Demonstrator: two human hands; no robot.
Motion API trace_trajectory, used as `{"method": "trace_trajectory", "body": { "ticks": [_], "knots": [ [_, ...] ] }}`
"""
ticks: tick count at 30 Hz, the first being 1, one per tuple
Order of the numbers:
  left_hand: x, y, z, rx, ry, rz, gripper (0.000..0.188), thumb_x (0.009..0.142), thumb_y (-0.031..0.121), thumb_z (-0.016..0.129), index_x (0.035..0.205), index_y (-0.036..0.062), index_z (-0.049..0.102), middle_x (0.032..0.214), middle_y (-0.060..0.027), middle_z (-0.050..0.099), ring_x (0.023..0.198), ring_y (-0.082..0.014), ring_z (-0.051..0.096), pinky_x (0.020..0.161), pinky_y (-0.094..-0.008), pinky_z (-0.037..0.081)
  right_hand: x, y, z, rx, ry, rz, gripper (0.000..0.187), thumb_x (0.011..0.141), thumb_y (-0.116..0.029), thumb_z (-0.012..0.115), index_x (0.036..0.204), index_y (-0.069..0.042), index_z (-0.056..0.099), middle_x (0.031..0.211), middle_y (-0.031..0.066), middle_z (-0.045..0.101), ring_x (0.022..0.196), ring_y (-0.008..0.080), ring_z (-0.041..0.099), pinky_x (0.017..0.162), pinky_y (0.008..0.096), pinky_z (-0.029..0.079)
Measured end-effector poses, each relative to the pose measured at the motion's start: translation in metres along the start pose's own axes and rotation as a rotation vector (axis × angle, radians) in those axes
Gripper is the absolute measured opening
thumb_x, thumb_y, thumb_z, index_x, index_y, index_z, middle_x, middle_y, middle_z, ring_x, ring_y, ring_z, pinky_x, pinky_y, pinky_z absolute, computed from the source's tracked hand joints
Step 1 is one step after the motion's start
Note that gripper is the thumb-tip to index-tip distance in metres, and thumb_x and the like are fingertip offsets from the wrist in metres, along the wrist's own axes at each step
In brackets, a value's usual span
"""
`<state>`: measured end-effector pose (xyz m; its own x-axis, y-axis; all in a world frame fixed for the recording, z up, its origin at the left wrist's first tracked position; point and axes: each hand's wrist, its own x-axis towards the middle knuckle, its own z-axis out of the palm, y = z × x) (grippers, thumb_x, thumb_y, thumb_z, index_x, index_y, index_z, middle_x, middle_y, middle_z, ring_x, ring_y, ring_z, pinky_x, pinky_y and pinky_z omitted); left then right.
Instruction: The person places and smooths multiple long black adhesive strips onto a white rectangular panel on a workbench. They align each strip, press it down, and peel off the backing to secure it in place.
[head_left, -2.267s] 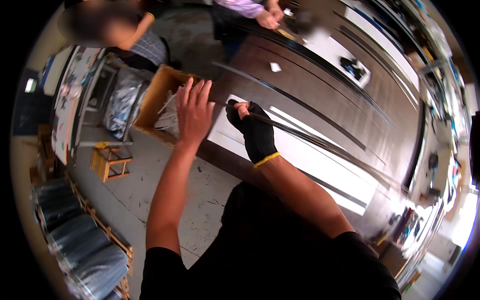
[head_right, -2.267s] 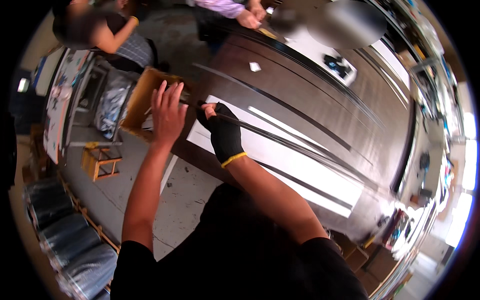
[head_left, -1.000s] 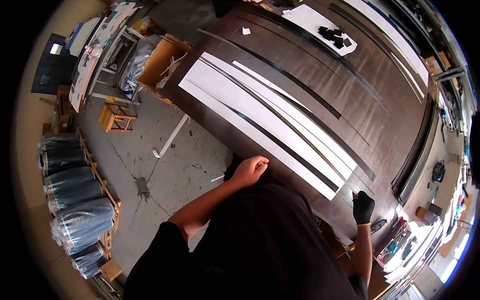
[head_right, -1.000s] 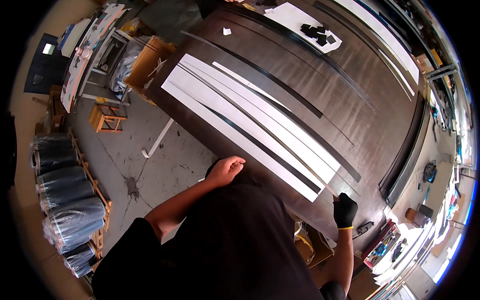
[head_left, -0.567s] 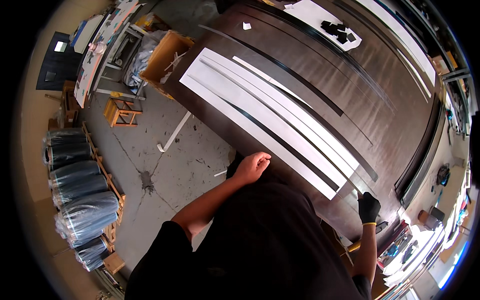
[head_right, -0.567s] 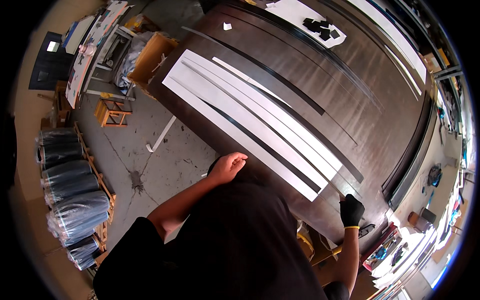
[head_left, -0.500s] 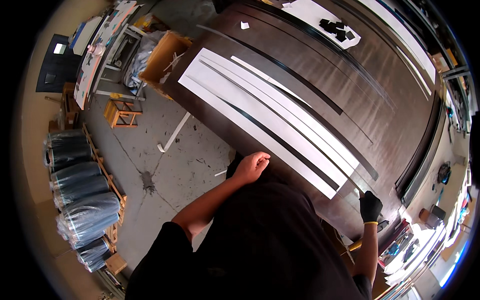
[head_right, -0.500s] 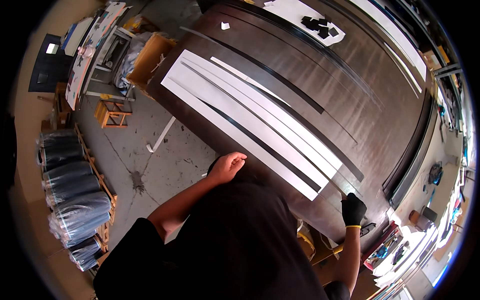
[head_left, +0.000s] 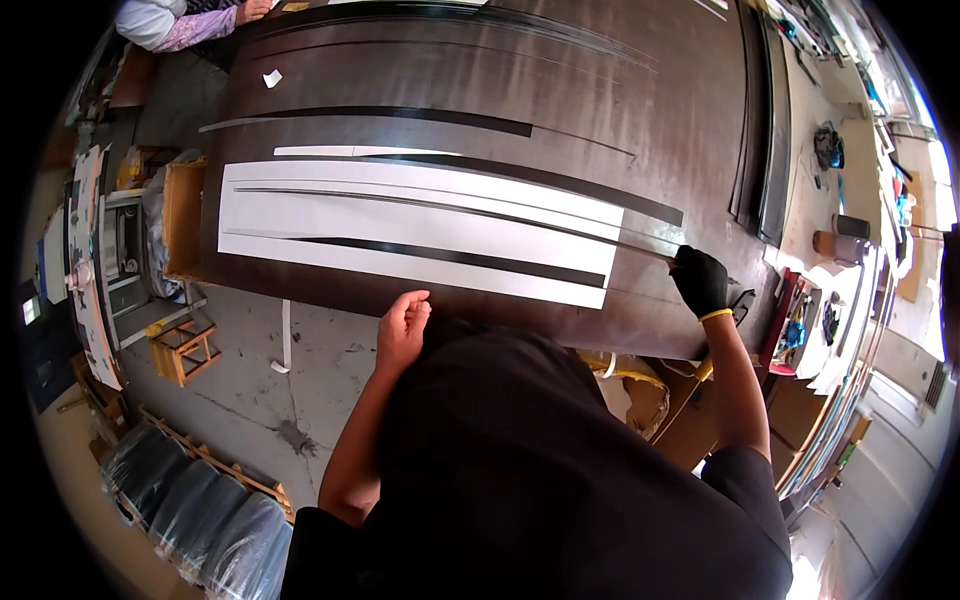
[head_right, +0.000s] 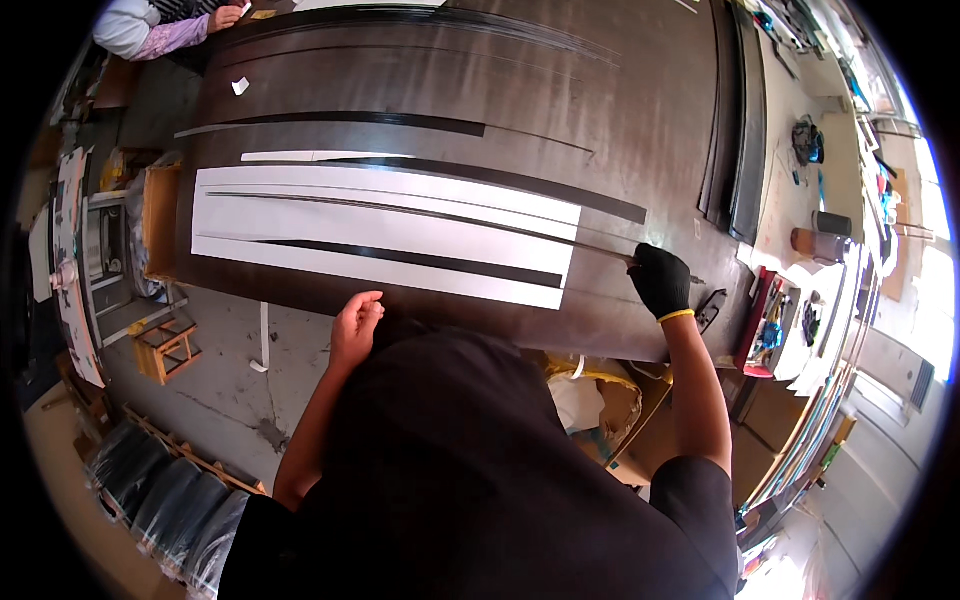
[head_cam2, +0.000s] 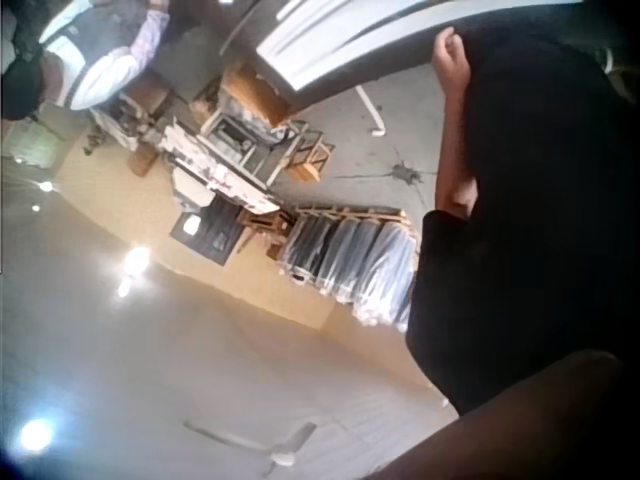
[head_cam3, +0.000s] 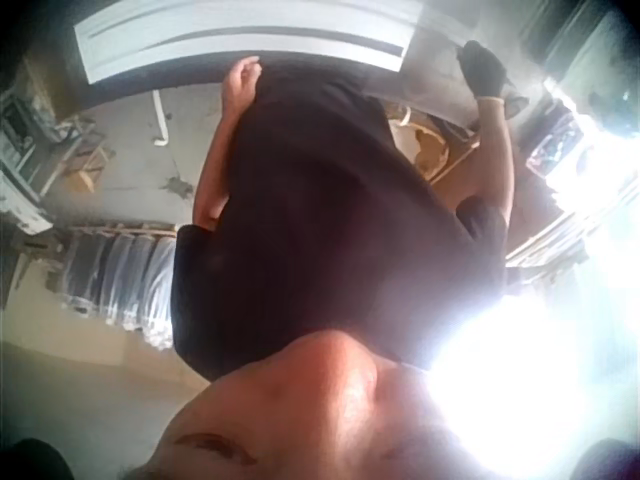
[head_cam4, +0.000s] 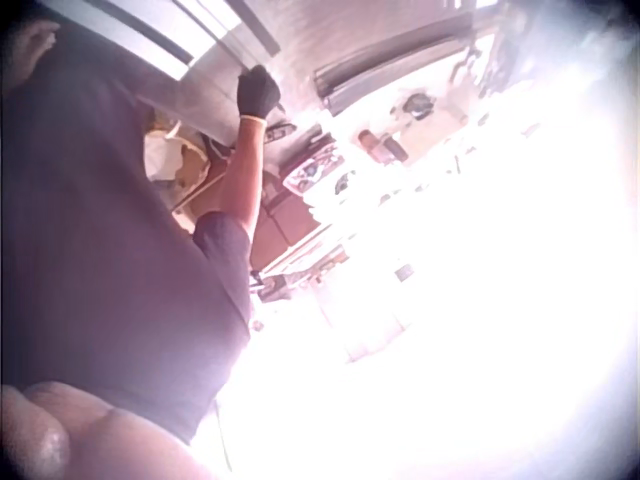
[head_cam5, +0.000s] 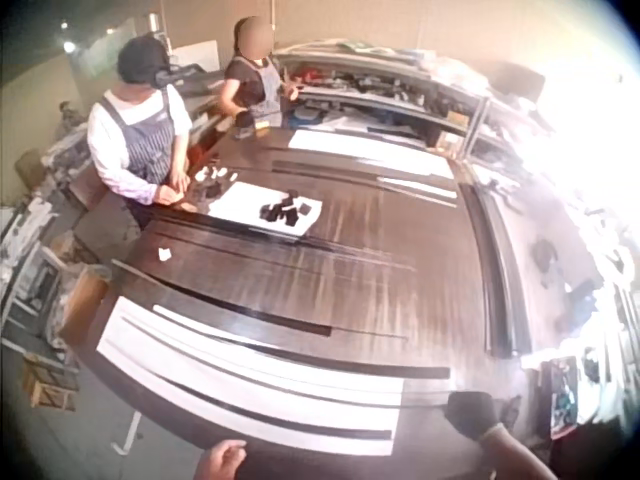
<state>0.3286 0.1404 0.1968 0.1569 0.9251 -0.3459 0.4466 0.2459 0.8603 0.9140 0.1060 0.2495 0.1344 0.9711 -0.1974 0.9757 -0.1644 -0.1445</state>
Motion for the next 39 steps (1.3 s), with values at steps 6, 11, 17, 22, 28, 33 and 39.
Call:
{"method": "trace_trajectory", "body": {
  "ticks": [6,11,17,22,28,33,39],
  "knots": [
    [0.004,0.0,-0.003,0.041,0.005,0.005,0.025,0.112,0.02,0.07,0.129,0.0032,0.075,0.101,-0.0086,0.081,0.087,-0.0162,0.076,0.081,-0.0319,0.061,0.005,0.001,0.019,0.065,0.013,0.002,0.021,0.093,-0.031,0.081,0.097,-0.013,0.071,0.091,0.0153,0.077,0.088,0.0424,0.075,0.076,0.0523,0.059],
    [0.003,0.004,-0.002,0.035,-0.028,-0.048,0.027,0.113,0.022,0.068,0.132,0.0028,0.074,0.101,-0.0085,0.08,0.092,-0.0157,0.077,0.086,-0.0315,0.061,0.003,0.007,0.037,0.019,0.104,-0.135,0.047,0.082,-0.024,0.093,0.123,-0.01,0.075,0.12,0.0117,0.078,0.113,0.0377,0.072,0.099,0.0492,0.055],
    [-0.001,0.008,-0.003,0.02,0.002,-0.044,0.026,0.111,0.023,0.07,0.129,0.0043,0.075,0.1,-0.0104,0.079,0.088,-0.019,0.076,0.082,-0.0344,0.062,-0.003,-0.005,0.049,-0.005,0.066,-0.151,0.054,0.077,-0.016,0.094,0.126,-0.011,0.072,0.125,0.0096,0.075,0.116,0.0371,0.069,0.103,0.0489,0.052],
    [0.0,0.004,0.0,0.027,0.007,-0.02,0.026,0.111,0.022,0.071,0.128,0.0041,0.075,0.099,-0.0104,0.08,0.088,-0.0188,0.076,0.083,-0.0342,0.062,-0.012,-0.01,0.051,0.006,0.088,-0.181,0.047,0.081,-0.015,0.089,0.125,-0.01,0.072,0.121,0.0105,0.074,0.115,0.0362,0.068,0.101,0.0489,0.051],
    [-0.001,-0.002,0.001,0.002,0.024,0.0,0.025,0.111,0.019,0.071,0.13,0.0044,0.076,0.1,-0.009,0.081,0.089,-0.015,0.076,0.083,-0.032,0.062,-0.02,-0.034,0.058,0.069,0.165,-0.389,0.024,0.081,-0.018,0.082,0.103,-0.013,0.074,0.097,0.0112,0.071,0.095,0.0368,0.067,0.088,0.0507,0.051],
    [-0.001,-0.009,-0.001,-0.004,-0.04,-0.053,0.028,0.112,0.018,0.069,0.135,0.0024,0.073,0.104,-0.0068,0.079,0.093,-0.0134,0.074,0.086,-0.0306,0.06,-0.013,-0.047,0.045,-0.04,-0.089,-0.336,0.018,0.083,-0.028,0.078,0.093,-0.014,0.074,0.087,0.0102,0.07,0.089,0.0345,0.069,0.087,0.0508,0.051],
    [-0.001,-0.009,-0.001,0.012,-0.021,-0.038,0.027,0.111,0.019,0.07,0.133,0.0032,0.074,0.102,-0.007,0.08,0.091,-0.0138,0.074,0.084,-0.0311,0.06,-0.011,-0.055,0.049,-0.033,-0.043,-0.41,0.02,0.081,-0.027,0.079,0.096,-0.015,0.077,0.088,0.0095,0.072,0.089,0.034,0.07,0.087,0.0486,0.052]
  ]
}}
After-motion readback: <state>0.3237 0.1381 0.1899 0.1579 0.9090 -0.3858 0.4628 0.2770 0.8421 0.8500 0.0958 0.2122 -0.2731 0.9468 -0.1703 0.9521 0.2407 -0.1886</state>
